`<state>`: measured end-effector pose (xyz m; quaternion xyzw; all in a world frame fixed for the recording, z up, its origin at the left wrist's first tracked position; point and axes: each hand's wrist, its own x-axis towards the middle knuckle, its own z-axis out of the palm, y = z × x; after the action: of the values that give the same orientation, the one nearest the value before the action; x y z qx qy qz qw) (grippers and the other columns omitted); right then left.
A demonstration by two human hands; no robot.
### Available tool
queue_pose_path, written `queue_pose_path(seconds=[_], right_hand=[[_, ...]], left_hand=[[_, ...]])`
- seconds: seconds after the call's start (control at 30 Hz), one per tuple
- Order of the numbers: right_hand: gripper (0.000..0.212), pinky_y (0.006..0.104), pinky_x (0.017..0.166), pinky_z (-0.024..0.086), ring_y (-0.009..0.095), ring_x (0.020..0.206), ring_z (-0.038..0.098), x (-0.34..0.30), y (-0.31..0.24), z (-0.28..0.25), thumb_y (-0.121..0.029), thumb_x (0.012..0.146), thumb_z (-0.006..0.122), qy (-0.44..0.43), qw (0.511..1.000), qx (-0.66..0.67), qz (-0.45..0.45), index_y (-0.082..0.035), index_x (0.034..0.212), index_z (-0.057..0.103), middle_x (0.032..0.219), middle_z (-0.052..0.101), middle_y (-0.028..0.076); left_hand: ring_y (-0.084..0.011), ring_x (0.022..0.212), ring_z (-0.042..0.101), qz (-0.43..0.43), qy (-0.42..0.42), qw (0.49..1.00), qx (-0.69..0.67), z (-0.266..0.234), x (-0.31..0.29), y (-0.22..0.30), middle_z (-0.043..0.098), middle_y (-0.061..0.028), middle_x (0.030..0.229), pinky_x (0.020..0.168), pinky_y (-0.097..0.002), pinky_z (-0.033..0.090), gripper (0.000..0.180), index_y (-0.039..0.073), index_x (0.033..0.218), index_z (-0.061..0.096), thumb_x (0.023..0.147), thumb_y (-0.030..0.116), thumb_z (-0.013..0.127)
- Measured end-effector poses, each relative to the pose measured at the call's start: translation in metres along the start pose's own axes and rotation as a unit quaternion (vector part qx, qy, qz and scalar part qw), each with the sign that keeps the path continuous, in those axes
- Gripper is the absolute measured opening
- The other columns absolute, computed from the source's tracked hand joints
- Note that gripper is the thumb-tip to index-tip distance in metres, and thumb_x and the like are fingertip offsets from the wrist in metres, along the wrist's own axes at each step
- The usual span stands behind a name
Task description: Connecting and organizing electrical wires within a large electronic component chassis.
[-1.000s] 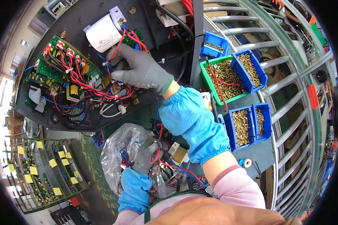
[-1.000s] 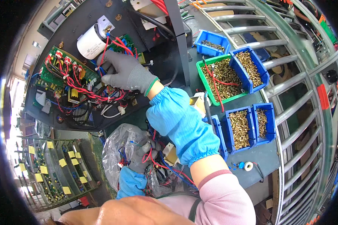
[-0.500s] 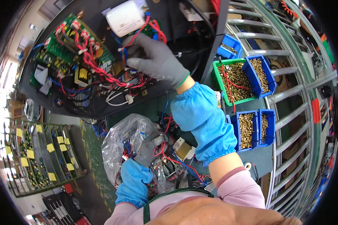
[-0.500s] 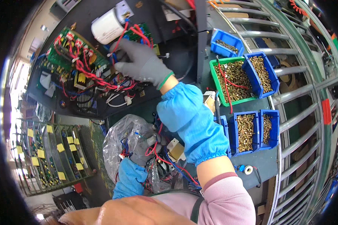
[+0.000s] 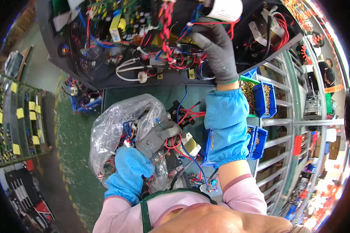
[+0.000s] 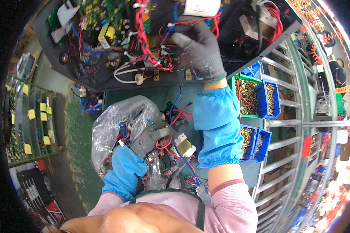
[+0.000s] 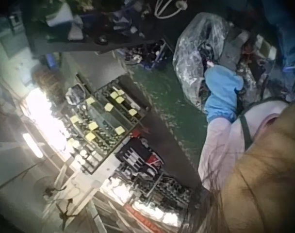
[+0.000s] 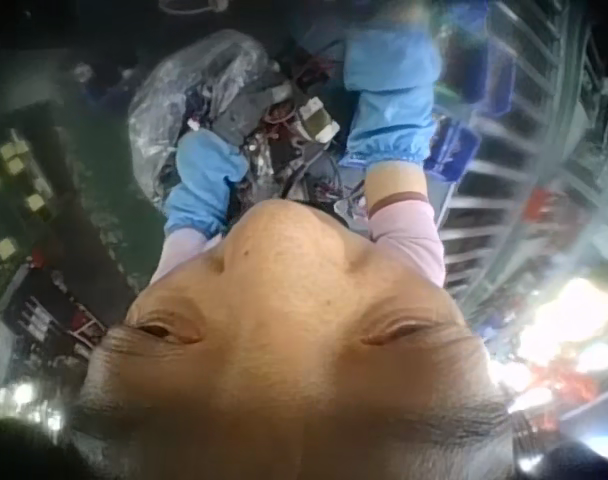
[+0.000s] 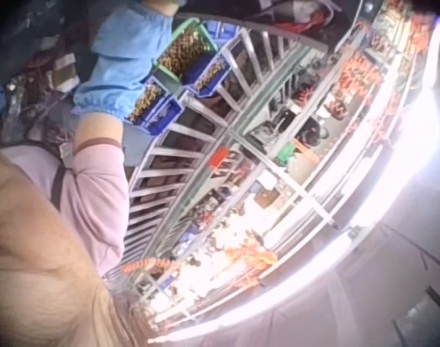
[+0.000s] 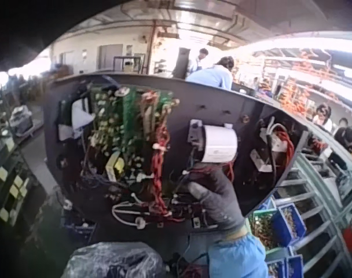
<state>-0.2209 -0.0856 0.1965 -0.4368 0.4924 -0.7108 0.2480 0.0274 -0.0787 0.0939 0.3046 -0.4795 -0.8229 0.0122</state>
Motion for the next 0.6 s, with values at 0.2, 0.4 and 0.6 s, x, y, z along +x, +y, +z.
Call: queue_pose_path(seconds=[0.2, 0.4, 0.6], right_hand=[[0.036, 0.0307, 0.087, 0.051, 0.016, 0.095, 0.063, 0.004, 0.002, -0.010, 0.002, 0.083, 0.065, -0.005, 0.999, -0.037, 0.011, -0.002, 0.117, 0.056, 0.104, 0.066, 0.008], [0.036, 0.0296, 0.085, 0.050, 0.015, 0.092, 0.062, 0.003, 0.004, -0.007, -0.001, 0.080, 0.069, 0.010, 0.997, -0.077, -0.007, -0.002, 0.114, 0.056, 0.102, 0.065, 0.008], [0.032, 0.0259, 0.076, 0.049, 0.013, 0.083, 0.059, -0.006, 0.017, 0.001, -0.008, 0.077, 0.075, 0.021, 0.972, -0.225, -0.057, -0.002, 0.101, 0.056, 0.093, 0.062, 0.003]], left_hand=[[-0.0109, 0.080, 0.061, -0.002, -0.114, 0.993, -0.042, -0.013, 0.012, -0.022, 0.065, -0.0039, 0.088, 0.075, -0.0246, 0.048, 0.024, 0.002, 0.096, 0.064, 0.091, 0.025, 0.062], [-0.0090, 0.078, 0.060, 0.008, -0.147, 0.988, -0.048, -0.015, 0.011, -0.018, 0.065, -0.0029, 0.087, 0.073, -0.0238, 0.048, 0.021, 0.004, 0.096, 0.065, 0.091, 0.024, 0.061], [-0.0088, 0.079, 0.060, 0.008, -0.177, 0.981, -0.082, -0.015, 0.015, -0.024, 0.064, -0.0019, 0.086, 0.074, -0.0241, 0.048, 0.020, 0.005, 0.095, 0.065, 0.092, 0.024, 0.060]])
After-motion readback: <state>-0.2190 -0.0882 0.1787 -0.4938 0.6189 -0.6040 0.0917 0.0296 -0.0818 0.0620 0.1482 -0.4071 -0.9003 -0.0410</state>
